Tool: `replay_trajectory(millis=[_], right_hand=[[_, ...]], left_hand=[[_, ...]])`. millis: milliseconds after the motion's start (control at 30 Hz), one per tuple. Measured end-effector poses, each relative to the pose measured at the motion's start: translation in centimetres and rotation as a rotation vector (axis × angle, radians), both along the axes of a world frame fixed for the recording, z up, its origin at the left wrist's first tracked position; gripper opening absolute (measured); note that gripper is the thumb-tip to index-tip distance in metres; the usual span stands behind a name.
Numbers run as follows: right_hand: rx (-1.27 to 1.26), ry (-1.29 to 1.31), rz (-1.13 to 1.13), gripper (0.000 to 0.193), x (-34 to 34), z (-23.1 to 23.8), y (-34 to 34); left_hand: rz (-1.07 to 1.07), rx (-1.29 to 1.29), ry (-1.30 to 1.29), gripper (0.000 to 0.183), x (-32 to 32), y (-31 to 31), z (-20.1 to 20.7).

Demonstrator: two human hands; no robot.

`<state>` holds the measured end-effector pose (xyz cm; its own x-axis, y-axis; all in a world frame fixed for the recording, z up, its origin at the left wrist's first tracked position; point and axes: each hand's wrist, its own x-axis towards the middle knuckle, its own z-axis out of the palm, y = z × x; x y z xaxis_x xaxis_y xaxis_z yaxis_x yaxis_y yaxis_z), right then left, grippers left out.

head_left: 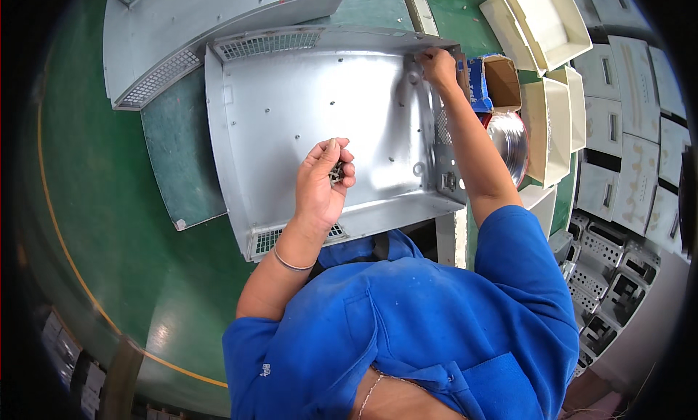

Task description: Assembling metal chassis by manually inserting small screws and components into pre-drilled holes.

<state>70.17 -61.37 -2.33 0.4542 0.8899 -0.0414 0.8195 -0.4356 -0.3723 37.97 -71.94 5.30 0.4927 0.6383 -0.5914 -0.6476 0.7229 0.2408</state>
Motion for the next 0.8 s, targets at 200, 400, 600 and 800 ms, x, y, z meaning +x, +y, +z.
replay_trajectory(millis=[200,400,600,800], right_hand=[[0.07,0.11,-0.083,0.016,0.3,-1.0,-0.1],[0.082,0.049,-0.039,0.015,0.2,-1.2,0.0],[0.084,-0.03,-0.007,0.017,-0.9,-0.3,-0.4],[0.004,-0.013,-0.022,0.02,-0.8,-0.3,-0.3]], left_hand=[[-0.022,0.01,-0.002,0.019,0.0,-0.1,0.3],[-0.026,0.011,-0.017,0.018,-0.1,0.0,0.2],[-0.039,-0.004,-0.011,0.017,-0.1,0.0,0.3],[-0.051,-0.005,-0.011,0.017,-0.1,-0.1,0.3]])
